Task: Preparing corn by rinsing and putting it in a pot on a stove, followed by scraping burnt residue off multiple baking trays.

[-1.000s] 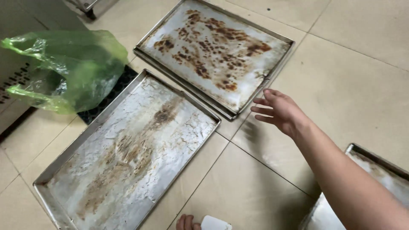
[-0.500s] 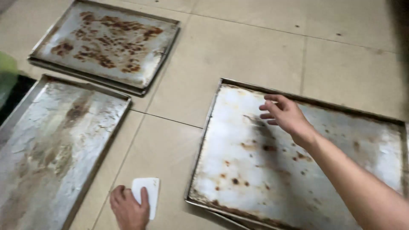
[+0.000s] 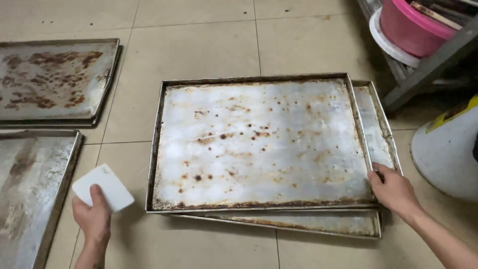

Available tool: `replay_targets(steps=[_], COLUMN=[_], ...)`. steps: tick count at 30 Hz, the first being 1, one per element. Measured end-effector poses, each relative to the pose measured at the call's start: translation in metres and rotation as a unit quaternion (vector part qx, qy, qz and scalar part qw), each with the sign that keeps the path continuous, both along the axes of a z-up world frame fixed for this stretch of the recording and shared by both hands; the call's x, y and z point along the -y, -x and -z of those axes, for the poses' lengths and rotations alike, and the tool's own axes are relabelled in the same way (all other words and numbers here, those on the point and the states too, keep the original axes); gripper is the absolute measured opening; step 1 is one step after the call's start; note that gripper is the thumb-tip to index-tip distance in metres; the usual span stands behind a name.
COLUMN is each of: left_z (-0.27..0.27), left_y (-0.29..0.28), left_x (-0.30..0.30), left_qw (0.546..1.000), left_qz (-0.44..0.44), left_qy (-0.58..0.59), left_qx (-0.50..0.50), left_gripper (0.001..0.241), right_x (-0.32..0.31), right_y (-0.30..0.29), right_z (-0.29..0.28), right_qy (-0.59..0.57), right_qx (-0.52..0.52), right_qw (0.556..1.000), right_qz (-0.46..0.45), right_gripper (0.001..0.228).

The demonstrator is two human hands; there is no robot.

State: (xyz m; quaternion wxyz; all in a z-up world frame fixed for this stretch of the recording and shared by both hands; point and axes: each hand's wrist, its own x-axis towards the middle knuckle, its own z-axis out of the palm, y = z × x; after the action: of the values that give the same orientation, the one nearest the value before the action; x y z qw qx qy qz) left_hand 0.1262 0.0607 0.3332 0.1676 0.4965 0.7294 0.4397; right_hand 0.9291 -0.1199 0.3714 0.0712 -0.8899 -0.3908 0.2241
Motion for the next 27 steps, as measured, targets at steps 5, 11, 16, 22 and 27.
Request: replay_targets(steps=[5, 11, 16, 22, 27], left_z=[-0.074, -0.115, -0.125, -0.104, -0.091], left_y=[-0.067, -0.094, -0.106, -0.123, -0.113], left_x=[-0.039, -0.054, -0.058, -0.052, -0.067], left_qw=[0.99, 0.984, 0.943, 0.844, 0.872], left_qz=[0.095, 0.171, 0.214, 0.24, 0.209], left_qy=[-0.033, 0.033, 0.092, 0.168, 0.151], left_qx=[0.102, 0.034, -0.237, -0.45, -0.415], left_gripper=[0.034, 0.039, 0.032, 0.028, 0.036], right_x=[0.013, 0.023, 0.027, 0.022, 0.016], right_y=[0.019, 0.041, 0.042, 0.032, 0.041], right_z=[-0.019, -0.007, 0.009, 0.011, -0.009], right_qy=[0.03, 0.093, 0.095, 0.138, 0.105], right_qx=[0.066, -0.015, 0.0, -0.011, -0.078], right_qw=[0.997, 0.995, 0.994, 0.988, 0.991], right_qz=[-0.037, -0.04, -0.051, -0.069, -0.037], right_gripper=[0.052, 0.054, 0.053, 0.048, 0.041])
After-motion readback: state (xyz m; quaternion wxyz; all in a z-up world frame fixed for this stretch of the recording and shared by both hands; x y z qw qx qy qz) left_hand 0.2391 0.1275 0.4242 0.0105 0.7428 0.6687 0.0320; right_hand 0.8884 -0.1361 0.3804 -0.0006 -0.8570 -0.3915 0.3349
